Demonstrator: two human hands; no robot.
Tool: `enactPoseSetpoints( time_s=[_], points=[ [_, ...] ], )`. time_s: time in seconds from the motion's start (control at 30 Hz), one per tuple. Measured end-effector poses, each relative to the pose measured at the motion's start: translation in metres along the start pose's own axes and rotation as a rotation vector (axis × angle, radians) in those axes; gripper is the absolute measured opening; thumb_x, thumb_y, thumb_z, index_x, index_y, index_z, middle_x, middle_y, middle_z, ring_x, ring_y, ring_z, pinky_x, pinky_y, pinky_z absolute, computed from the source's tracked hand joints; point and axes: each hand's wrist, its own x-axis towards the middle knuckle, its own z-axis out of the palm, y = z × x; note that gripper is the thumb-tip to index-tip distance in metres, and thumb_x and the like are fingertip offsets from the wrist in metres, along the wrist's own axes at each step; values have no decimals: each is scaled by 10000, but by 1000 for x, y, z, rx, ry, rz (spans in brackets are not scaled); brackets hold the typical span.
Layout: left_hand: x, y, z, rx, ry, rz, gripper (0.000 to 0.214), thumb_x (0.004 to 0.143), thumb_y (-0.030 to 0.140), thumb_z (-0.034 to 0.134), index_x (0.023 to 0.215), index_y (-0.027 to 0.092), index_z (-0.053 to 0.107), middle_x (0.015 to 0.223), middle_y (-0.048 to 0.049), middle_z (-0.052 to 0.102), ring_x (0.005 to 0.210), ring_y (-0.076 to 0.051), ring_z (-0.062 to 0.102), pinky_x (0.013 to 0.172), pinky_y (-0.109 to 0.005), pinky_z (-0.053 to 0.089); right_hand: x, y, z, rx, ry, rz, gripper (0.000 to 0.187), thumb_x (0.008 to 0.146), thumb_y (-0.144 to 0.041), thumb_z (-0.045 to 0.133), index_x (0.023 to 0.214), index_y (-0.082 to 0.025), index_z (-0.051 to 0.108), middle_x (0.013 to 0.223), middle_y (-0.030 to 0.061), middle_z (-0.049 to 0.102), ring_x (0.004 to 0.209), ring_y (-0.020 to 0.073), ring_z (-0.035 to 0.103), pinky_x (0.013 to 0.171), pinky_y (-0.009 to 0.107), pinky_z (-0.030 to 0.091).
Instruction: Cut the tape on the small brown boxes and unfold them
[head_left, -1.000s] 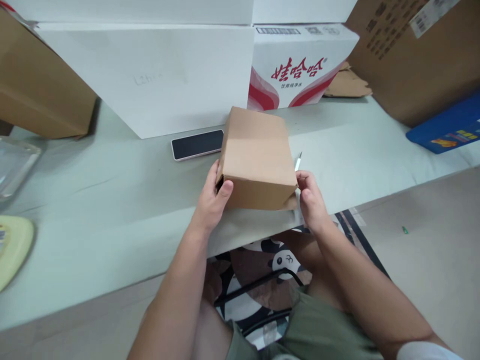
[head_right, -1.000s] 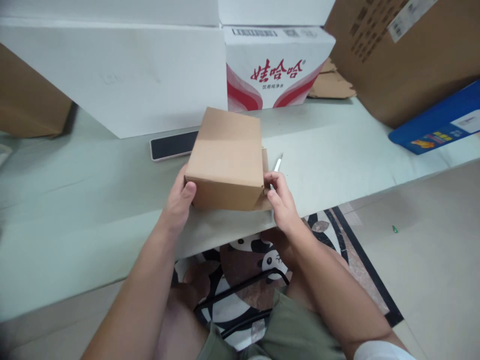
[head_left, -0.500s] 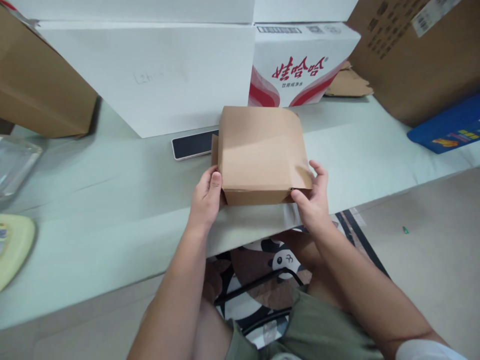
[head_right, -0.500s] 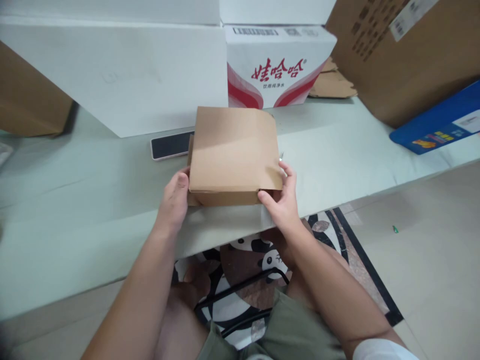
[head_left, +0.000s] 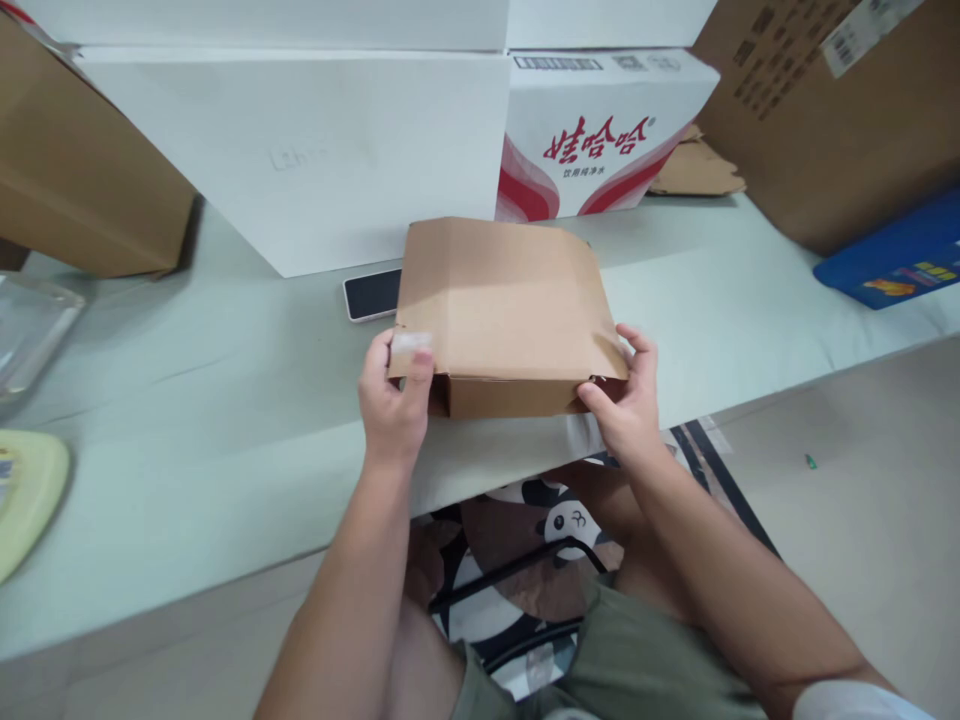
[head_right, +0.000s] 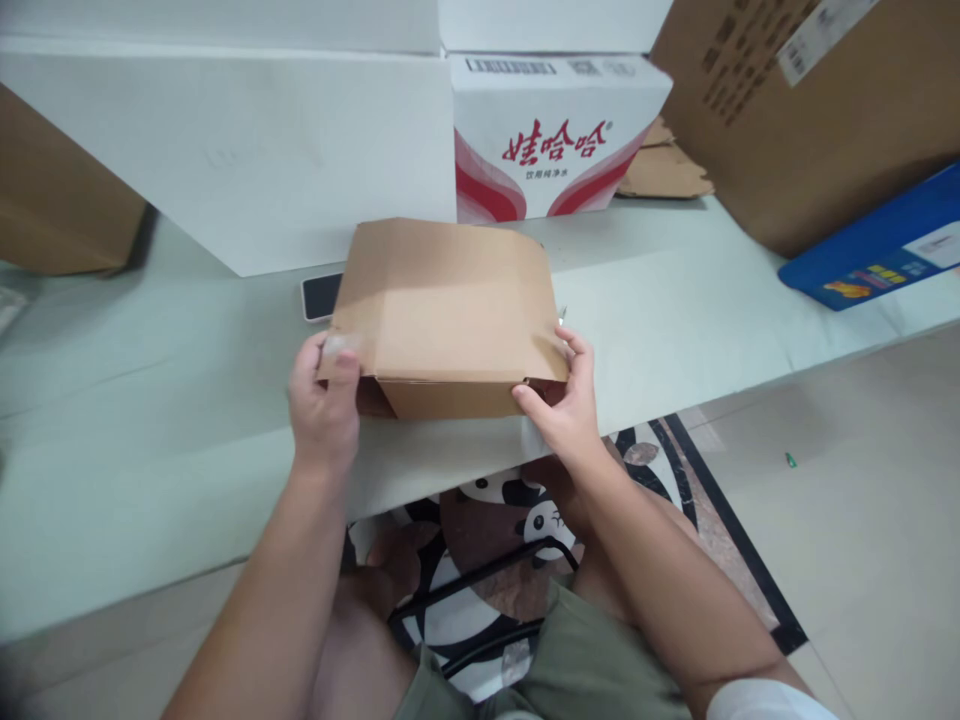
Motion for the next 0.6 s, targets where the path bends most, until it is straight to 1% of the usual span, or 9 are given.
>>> enactPoseSetpoints(
  time_s=[0.07,0.13,0.17,0.27,0.4,0.5,0.6],
  points=[
    [0,-3,0,-111,-32,11,643,863,798,617,1240,278,589,1156,-76,708,1038,-248,702,941,-394,579,0,-1,0,-5,-4,1,701,791,-534,722,1357,-355,348,1376,118,571,1052,283,709,871,499,640],
    [1,-8,0,-177,-118,27,732,837,813,638,1344,303,503,1294,-102,669,1167,-277,692,1019,-429,563,0,-3,0,-12,4,8,690,787,-515,719,1349,-352,352,1384,118,566,999,264,709,841,481,639],
    [2,-10,0,-181,-160,40,761,825,808,660,1366,307,473,1324,-113,654,1208,-291,681,1051,-445,550,0,-4,0,-14,10,12,687,784,-505,719,1345,-351,354,1388,118,563,971,254,708,823,472,639],
    [4,-14,-1,-138,-213,68,780,812,765,722,1370,300,435,1337,-127,634,1269,-318,655,1101,-472,522,-1,-5,0,-2,18,16,682,774,-468,726,1338,-349,363,1379,112,563,892,227,700,776,452,641],
    [4,-13,-2,-119,-207,70,751,829,729,733,1355,287,431,1323,-128,634,1252,-311,663,1104,-468,525,0,-5,-1,27,14,17,665,759,-403,747,1317,-346,391,1353,97,564,852,198,676,775,433,636],
    [4,-11,-1,-109,-194,62,772,815,741,739,1347,271,437,1312,-130,642,1239,-305,667,1095,-462,531,0,-1,-1,36,19,26,659,743,-402,767,1302,-335,425,1364,95,554,888,203,668,811,442,633],
    [4,-8,0,-99,-182,43,804,795,764,740,1341,257,438,1312,-136,643,1250,-308,659,1094,-455,525,0,1,-2,40,30,37,669,726,-414,792,1296,-322,453,1375,94,539,1009,241,671,864,457,627]
  ],
)
